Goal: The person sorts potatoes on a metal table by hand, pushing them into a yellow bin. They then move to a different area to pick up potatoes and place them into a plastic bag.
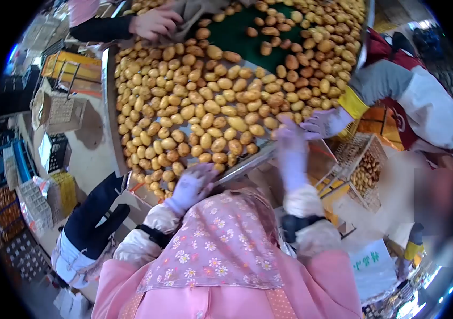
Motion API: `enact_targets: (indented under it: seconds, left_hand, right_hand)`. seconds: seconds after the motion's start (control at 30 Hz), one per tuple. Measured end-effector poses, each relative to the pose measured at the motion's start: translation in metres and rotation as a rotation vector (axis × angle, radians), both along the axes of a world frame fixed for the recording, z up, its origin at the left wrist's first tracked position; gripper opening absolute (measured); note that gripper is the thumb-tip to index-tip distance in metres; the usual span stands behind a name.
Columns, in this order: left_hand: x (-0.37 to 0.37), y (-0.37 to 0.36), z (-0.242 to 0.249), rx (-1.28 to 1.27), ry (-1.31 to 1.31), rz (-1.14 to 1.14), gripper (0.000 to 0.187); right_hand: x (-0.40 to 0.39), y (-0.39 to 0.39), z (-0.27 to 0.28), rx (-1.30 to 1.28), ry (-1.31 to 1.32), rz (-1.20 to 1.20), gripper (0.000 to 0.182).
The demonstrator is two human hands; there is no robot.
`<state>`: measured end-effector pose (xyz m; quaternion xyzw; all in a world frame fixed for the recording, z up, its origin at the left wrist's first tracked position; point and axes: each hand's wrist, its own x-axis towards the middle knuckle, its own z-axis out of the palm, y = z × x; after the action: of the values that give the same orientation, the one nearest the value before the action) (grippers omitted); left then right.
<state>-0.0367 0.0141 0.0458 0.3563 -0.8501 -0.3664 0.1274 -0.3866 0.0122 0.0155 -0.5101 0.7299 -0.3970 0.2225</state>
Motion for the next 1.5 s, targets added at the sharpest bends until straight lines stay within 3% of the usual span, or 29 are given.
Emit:
enact_targets:
  seconds: [0.03,0.07,0.13,0.2,0.23,0.27,0.33,0.4,0.43,0.53,0.6,0.63,0.67,0.7,0.73,0.8,0.83,0.9,0.97,1.0,1.07,1.1,1.13,1.17,1.2,1.27,1.4,1.47,1.5]
  left_hand:
    - [0.001,-0.004,0.002,-0.029,-0.011,-0.032,0.041]
    - [0.003,-0.008,0.005,-0.056,-0.019,-0.061,0.042]
    - [0.035,-0.015,0.009,-0.026,-0.197,-0.046,0.043]
    - [0.085,-0.001,0.004,-0.073,-0.273,0.039,0.049]
    - [0.105,0.011,0.004,-0.053,-0.334,0.127,0.053]
    - [0.127,0.020,0.004,-0.041,-0.351,0.166,0.056]
    - [0.161,0.018,0.007,-0.028,-0.375,0.189,0.055]
    - [0.178,0.007,0.016,-0.122,-0.557,0.408,0.048]
    - [0.179,-0.004,0.016,-0.107,-0.560,0.417,0.048]
    - [0.169,-0.082,-0.013,-0.160,-0.134,0.806,0.041]
    - [0.143,-0.134,-0.027,-0.201,-0.135,0.879,0.043]
    - [0.129,-0.153,-0.038,-0.234,-0.205,0.918,0.046]
    - [0.120,-0.164,-0.063,-0.254,-0.232,0.929,0.054]
    - [0.102,-0.165,-0.061,-0.234,-0.400,0.880,0.056]
    - [0.084,-0.164,-0.055,-0.211,-0.563,0.825,0.059]
    - [0.071,-0.138,-0.041,-0.203,-0.499,0.638,0.067]
    - [0.067,-0.117,-0.034,-0.121,-0.478,0.551,0.069]
    - [0.066,-0.067,-0.025,-0.027,-0.364,0.336,0.069]
    - [0.064,-0.027,-0.006,0.071,-0.216,0.166,0.061]
    - [0.066,-0.006,-0.014,0.056,-0.141,0.094,0.057]
    - [0.084,0.017,-0.034,0.030,-0.122,0.038,0.053]
    - [0.092,0.009,-0.030,0.076,-0.214,0.070,0.050]
    - [0.100,-0.004,-0.019,0.123,-0.308,0.101,0.048]
    - [0.107,-0.013,0.001,-0.049,-0.284,0.231,0.044]
    - [0.120,-0.011,-0.001,-0.058,-0.285,0.232,0.044]
    - [0.151,-0.008,-0.004,-0.068,-0.309,0.301,0.044]
    - [0.166,-0.038,-0.003,-0.138,-0.348,0.562,0.040]
    - [0.154,-0.092,-0.004,-0.252,-0.266,0.646,0.040]
    - [0.145,-0.119,-0.008,-0.287,-0.203,0.697,0.041]
  right_hand:
    - [0.067,-0.033,0.001,-0.057,-0.394,0.064,0.047]
    - [0.099,-0.048,-0.011,0.025,0.302,0.304,0.065]
    - [0.174,-0.058,0.017,0.392,0.664,0.464,0.077]
    - [0.199,-0.056,0.009,0.411,0.634,0.732,0.077]
    - [0.186,-0.045,-0.014,0.137,0.560,0.902,0.074]
    - [0.161,-0.052,-0.020,0.116,0.648,1.241,0.072]
    - [0.108,-0.096,-0.020,-0.035,0.436,1.278,0.067]
    - [0.089,-0.150,-0.028,0.082,0.879,1.167,0.064]
    - [0.098,-0.175,-0.019,0.126,0.835,1.085,0.064]
    - [0.160,-0.239,-0.005,0.281,0.769,0.753,0.066]
    - [0.214,-0.248,-0.016,0.222,0.795,0.590,0.067]
    - [0.233,-0.234,-0.044,-0.061,0.684,0.538,0.068]
    - [0.250,-0.219,-0.008,0.263,0.699,0.747,0.067]
    - [0.249,-0.192,-0.016,0.165,0.609,0.930,0.065]
    - [0.240,-0.167,0.006,0.274,0.724,1.067,0.063]
    - [0.182,-0.119,-0.007,0.048,0.534,1.189,0.058]
    - [0.145,-0.114,0.012,0.208,0.475,1.330,0.052]
    - [0.086,-0.112,0.032,0.420,0.536,1.200,0.054]
    - [0.044,-0.115,0.034,0.620,0.806,0.787,0.058]
    - [0.043,-0.107,0.017,0.625,0.806,0.786,0.058]
    - [0.048,-0.084,-0.028,0.261,0.950,0.319,0.067]
    - [0.085,-0.078,-0.011,0.524,1.053,0.445,0.074]
    - [0.091,-0.060,-0.025,0.404,0.735,0.553,0.069]
    - [0.116,-0.062,0.010,0.282,0.842,0.752,0.060]
    - [0.116,-0.060,0.008,0.273,0.843,0.748,0.060]
    - [0.121,-0.064,0.008,0.258,0.325,1.220,0.045]
    - [0.147,-0.214,0.032,0.262,0.271,0.558,0.032]
    - [0.175,-0.284,0.016,-0.047,0.135,0.499,0.039]
    - [0.195,-0.309,-0.002,-0.109,0.241,0.465,0.042]
